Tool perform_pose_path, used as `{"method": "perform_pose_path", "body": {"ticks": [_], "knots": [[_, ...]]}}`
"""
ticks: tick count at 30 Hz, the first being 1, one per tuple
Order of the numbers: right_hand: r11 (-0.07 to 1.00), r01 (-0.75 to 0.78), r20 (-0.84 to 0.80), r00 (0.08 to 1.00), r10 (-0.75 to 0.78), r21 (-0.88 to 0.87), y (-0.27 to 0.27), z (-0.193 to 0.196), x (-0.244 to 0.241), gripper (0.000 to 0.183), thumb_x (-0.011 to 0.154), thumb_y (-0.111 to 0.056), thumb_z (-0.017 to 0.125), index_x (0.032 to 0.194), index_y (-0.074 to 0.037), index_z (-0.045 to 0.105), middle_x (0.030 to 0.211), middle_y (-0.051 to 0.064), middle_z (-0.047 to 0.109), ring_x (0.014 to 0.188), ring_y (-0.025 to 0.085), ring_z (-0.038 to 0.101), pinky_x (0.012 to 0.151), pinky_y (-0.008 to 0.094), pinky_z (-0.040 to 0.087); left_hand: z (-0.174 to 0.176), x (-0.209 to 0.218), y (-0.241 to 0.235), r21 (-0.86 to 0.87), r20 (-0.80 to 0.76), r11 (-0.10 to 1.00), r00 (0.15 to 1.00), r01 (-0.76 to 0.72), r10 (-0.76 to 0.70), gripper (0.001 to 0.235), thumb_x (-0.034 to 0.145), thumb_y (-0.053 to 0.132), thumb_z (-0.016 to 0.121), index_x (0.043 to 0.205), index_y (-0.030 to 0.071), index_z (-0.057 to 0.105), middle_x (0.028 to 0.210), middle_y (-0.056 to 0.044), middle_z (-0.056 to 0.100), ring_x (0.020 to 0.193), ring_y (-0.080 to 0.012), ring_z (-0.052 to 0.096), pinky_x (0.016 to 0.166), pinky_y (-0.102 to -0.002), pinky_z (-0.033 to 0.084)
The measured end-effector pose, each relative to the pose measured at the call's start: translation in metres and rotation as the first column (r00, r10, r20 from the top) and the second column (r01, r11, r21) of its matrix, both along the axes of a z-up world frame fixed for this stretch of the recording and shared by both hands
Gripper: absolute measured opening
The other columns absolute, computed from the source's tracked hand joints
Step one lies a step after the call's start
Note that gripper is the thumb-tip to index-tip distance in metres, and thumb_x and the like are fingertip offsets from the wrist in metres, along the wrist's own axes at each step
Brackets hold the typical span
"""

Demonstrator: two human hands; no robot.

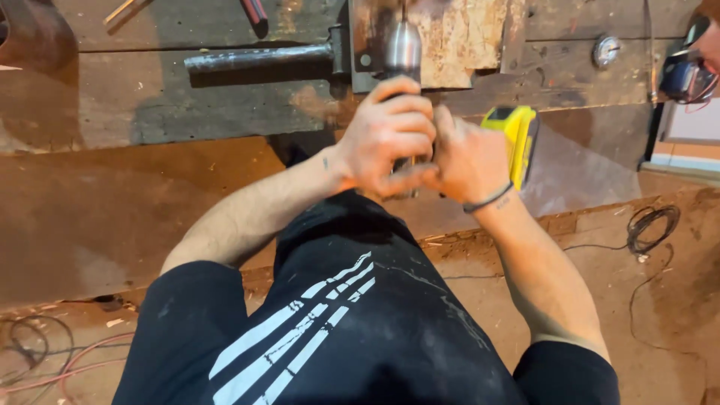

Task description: Cleaning a rusty metal part using a power drill with a wire brush attachment on a workbench.

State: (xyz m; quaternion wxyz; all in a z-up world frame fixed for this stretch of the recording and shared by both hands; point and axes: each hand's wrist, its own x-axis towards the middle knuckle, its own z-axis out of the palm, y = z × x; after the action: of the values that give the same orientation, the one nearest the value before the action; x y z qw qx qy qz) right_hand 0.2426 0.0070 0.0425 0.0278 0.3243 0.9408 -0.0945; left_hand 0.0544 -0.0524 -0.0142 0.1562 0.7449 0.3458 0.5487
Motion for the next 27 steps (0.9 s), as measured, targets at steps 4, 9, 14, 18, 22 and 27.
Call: {"method": "perform_pose_path", "body": {"ticks": [4, 9, 14, 18, 22, 27], "knots": [[1.0, -0.019, -0.053, 0.998, 0.02, 0.018, -0.01, -0.014, 0.013, 0.037, 0.082, -0.031, 0.073, 0.103, -0.007, 0.056, 0.078, 0.011, 0.068, 0.07, 0.031, 0.07, 0.055, 0.042, 0.053, 0.001, 0.004, -0.014, 0.032, -0.04, 0.999, 0.999, -0.012, 0.013, 0.03, 0.09, 0.038, 0.078, 0.083, 0.011, 0.067, 0.098, -0.004, 0.068, 0.109, -0.0262, 0.065, 0.111, -0.047, 0.04], [0.995, -0.097, -0.081, 0.992, 0.1, 0.032, -0.027, -0.011, 0.014, 0.038, 0.078, -0.022, 0.068, 0.107, 0.0, 0.057, 0.075, 0.013, 0.065, 0.065, 0.029, 0.069, 0.053, 0.04, 0.053, 0.001, 0.014, -0.043, -0.024, -0.001, 0.996, 0.997, -0.083, 0.083, 0.025, 0.087, 0.036, 0.077, 0.084, 0.012, 0.068, 0.097, -0.002, 0.069, 0.109, -0.0242, 0.066, 0.11, -0.047, 0.04], [0.998, -0.07, -0.022, 0.997, 0.07, 0.011, -0.011, -0.008, -0.006, 0.024, 0.088, -0.024, 0.069, 0.098, -0.006, 0.055, 0.075, 0.01, 0.066, 0.066, 0.029, 0.069, 0.053, 0.041, 0.052, 0.005, -0.007, -0.025, -0.002, -0.076, 0.998, 0.995, -0.065, 0.064, 0.027, 0.085, 0.035, 0.079, 0.085, 0.01, 0.07, 0.098, -0.004, 0.07, 0.108, -0.026, 0.066, 0.11, -0.047, 0.039], [0.994, -0.106, -0.032, 0.994, 0.106, 0.002, -0.04, -0.018, 0.022, 0.022, 0.085, -0.019, 0.066, 0.099, -0.007, 0.054, 0.075, 0.01, 0.064, 0.068, 0.027, 0.07, 0.057, 0.04, 0.053, 0.002, 0.018, -0.06, -0.039, -0.032, 0.996, 0.996, -0.082, 0.081, 0.025, 0.085, 0.034, 0.079, 0.084, 0.012, 0.068, 0.097, -0.003, 0.069, 0.11, -0.025, 0.066, 0.111, -0.046, 0.04], [0.999, -0.048, 0.002, 0.999, 0.048, 0.025, -0.032, -0.02, 0.01, 0.021, 0.088, -0.023, 0.067, 0.095, -0.009, 0.054, 0.075, 0.009, 0.065, 0.067, 0.027, 0.069, 0.055, 0.04, 0.053, 0.0, 0.004, -0.044, -0.011, -0.041, 0.998, 0.997, -0.061, 0.06, 0.026, 0.087, 0.034, 0.079, 0.085, 0.01, 0.069, 0.098, -0.004, 0.069, 0.108, -0.0256, 0.066, 0.111, -0.046, 0.04], [0.997, -0.078, -0.123, 0.99, 0.075, -0.02, -0.042, -0.004, 0.009, 0.041, 0.079, -0.028, 0.069, 0.109, -0.002, 0.059, 0.078, 0.011, 0.068, 0.065, 0.029, 0.069, 0.052, 0.04, 0.051, 0.009, 0.014, -0.057, -0.005, -0.068, 0.996, 0.994, -0.088, 0.088, 0.026, 0.082, 0.035, 0.079, 0.081, 0.012, 0.068, 0.095, -0.005, 0.069, 0.107, -0.027, 0.066, 0.109, -0.048, 0.04]]}}
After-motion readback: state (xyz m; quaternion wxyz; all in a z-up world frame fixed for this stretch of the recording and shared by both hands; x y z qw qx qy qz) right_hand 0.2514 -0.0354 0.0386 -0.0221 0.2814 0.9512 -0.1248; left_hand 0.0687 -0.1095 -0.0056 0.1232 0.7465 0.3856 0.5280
